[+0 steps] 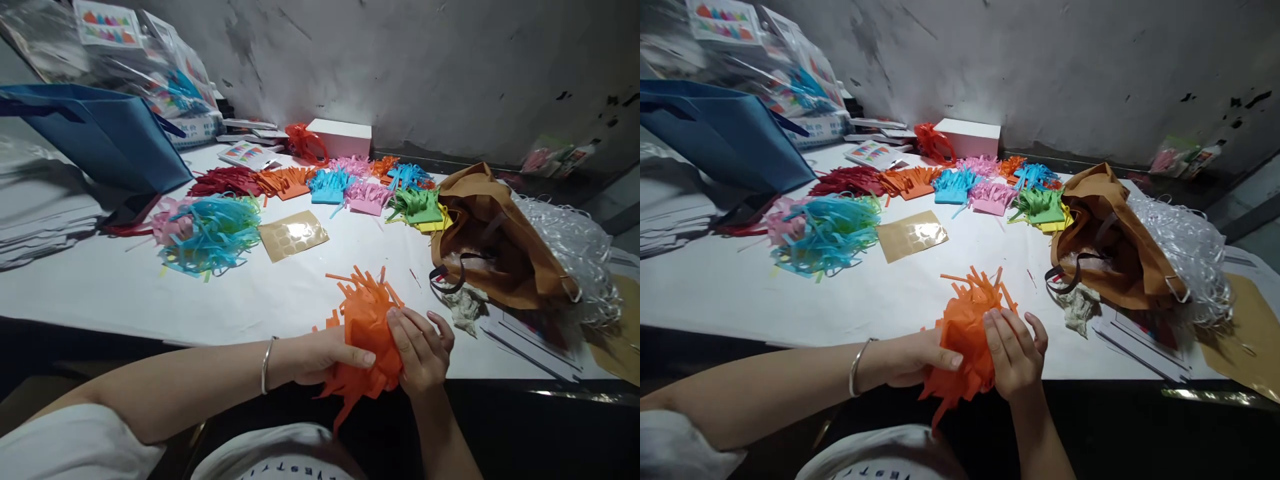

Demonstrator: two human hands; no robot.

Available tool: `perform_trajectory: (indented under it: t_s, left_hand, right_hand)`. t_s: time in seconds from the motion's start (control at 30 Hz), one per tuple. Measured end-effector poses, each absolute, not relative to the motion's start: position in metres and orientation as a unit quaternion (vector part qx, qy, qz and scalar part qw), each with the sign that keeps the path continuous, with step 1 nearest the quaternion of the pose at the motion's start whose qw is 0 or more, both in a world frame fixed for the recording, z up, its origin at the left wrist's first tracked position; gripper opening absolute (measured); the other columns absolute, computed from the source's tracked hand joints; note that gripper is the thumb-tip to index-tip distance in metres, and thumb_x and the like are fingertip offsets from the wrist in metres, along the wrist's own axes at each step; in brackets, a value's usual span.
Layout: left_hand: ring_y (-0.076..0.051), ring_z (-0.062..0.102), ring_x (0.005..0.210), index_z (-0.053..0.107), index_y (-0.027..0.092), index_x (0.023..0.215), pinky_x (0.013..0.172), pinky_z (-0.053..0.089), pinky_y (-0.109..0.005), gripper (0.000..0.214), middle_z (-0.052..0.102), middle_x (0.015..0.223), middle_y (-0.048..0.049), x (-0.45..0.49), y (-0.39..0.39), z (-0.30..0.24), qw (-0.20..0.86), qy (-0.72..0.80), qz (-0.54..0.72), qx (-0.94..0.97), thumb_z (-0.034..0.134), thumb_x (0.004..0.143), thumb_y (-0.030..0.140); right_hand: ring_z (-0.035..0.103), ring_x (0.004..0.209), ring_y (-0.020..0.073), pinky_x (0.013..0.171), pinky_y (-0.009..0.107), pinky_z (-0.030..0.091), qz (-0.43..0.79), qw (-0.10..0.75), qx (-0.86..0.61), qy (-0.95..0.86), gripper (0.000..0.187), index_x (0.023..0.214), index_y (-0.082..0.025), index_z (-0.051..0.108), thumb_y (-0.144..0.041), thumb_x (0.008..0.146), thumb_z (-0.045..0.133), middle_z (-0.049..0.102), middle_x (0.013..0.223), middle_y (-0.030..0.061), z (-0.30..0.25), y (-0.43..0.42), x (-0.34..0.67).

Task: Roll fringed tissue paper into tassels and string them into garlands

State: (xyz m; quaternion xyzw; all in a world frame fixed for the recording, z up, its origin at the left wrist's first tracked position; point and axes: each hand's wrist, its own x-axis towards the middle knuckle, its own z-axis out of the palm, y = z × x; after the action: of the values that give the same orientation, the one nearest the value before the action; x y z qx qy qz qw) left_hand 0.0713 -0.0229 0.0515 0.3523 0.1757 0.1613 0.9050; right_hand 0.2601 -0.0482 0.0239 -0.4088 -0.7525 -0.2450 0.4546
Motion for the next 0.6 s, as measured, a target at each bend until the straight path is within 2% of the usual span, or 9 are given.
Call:
perform_trajectory:
  t_s: [0.13, 0.2, 0.3, 0.4, 0.47, 0.5, 0.57, 0.6]
  left_hand:
    - [-0.015, 0.069, 0.079, 0.073, 0.011, 0.103, 0.077, 0.056, -0.024, 0.046, 0.073, 0.089, -0.0062, 0.077, -0.041, 0.032, 0.922, 0.21, 0.164, 0.281, 0.09, 0.065, 0.029]
    - [-0.014, 0.067, 0.069, 0.074, 0.01, 0.102, 0.07, 0.056, -0.024, 0.044, 0.072, 0.082, -0.0053, 0.079, -0.046, 0.027, 0.93, 0.224, 0.153, 0.25, 0.089, 0.064, 0.028]
    - [-0.012, 0.063, 0.058, 0.076, 0.009, 0.09, 0.06, 0.055, -0.023, 0.035, 0.068, 0.067, -0.0029, 0.081, -0.048, 0.026, 0.937, 0.236, 0.134, 0.221, 0.086, 0.063, 0.028]
    - [-0.012, 0.065, 0.063, 0.076, 0.008, 0.081, 0.063, 0.055, -0.021, 0.026, 0.07, 0.072, -0.0046, 0.082, -0.047, 0.032, 0.936, 0.249, 0.136, 0.208, 0.082, 0.06, 0.021]
    - [-0.013, 0.066, 0.067, 0.076, 0.007, 0.08, 0.065, 0.055, -0.02, 0.023, 0.074, 0.079, -0.0077, 0.08, -0.046, 0.036, 0.932, 0.251, 0.131, 0.228, 0.076, 0.061, 0.02]
    - [-0.014, 0.066, 0.065, 0.076, 0.008, 0.078, 0.063, 0.055, -0.021, 0.021, 0.074, 0.078, -0.0084, 0.079, -0.046, 0.037, 0.93, 0.244, 0.122, 0.244, 0.072, 0.062, 0.021]
    - [-0.016, 0.064, 0.056, 0.074, 0.01, 0.072, 0.055, 0.053, -0.023, 0.016, 0.072, 0.066, -0.0076, 0.074, -0.047, 0.039, 0.928, 0.222, 0.094, 0.285, 0.067, 0.064, 0.022]
    - [-0.017, 0.062, 0.053, 0.073, 0.011, 0.07, 0.051, 0.052, -0.025, 0.013, 0.07, 0.06, -0.0066, 0.072, -0.048, 0.04, 0.926, 0.207, 0.079, 0.305, 0.066, 0.064, 0.022]
  right_hand:
    - [0.068, 0.11, 0.021, 0.106, 0.044, 0.04, -0.217, 0.43, -0.399, -0.78, 0.031, 0.12, -0.01, 0.065, -0.009, 0.103, 0.04, 0.076, 0.11, 0.0105, 0.022, -0.047, 0.261]
    - [0.068, 0.111, 0.0217, 0.107, 0.045, 0.039, -0.205, 0.428, -0.392, -0.788, 0.034, 0.123, -0.01, 0.064, -0.013, 0.105, 0.035, 0.075, 0.112, 0.0117, 0.02, -0.046, 0.262]
    - [0.068, 0.111, 0.0211, 0.108, 0.045, 0.038, -0.193, 0.441, -0.394, -0.783, 0.037, 0.128, -0.012, 0.061, -0.015, 0.105, 0.032, 0.075, 0.11, 0.0114, 0.015, -0.045, 0.262]
    - [0.068, 0.109, 0.0203, 0.107, 0.045, 0.039, -0.155, 0.477, -0.389, -0.772, 0.037, 0.132, -0.015, 0.059, -0.011, 0.102, 0.039, 0.076, 0.107, 0.0093, 0.011, -0.044, 0.264]
    - [0.066, 0.112, 0.023, 0.105, 0.047, 0.044, -0.075, 0.51, -0.385, -0.766, 0.041, 0.141, -0.016, 0.051, -0.019, 0.1, 0.046, 0.073, 0.115, 0.0116, 0.01, -0.045, 0.264]
    - [0.065, 0.115, 0.0244, 0.103, 0.047, 0.047, -0.027, 0.52, -0.387, -0.761, 0.05, 0.148, -0.015, 0.041, -0.025, 0.099, 0.05, 0.07, 0.12, 0.0133, 0.01, -0.045, 0.263]
    - [0.065, 0.115, 0.0247, 0.098, 0.044, 0.053, 0.044, 0.52, -0.398, -0.754, 0.069, 0.156, -0.012, 0.023, -0.032, 0.097, 0.054, 0.069, 0.124, 0.0146, 0.013, -0.045, 0.259]
    - [0.067, 0.11, 0.0232, 0.096, 0.04, 0.055, 0.06, 0.514, -0.402, -0.755, 0.068, 0.155, -0.013, 0.024, -0.032, 0.097, 0.054, 0.071, 0.119, 0.0122, 0.014, -0.045, 0.255]
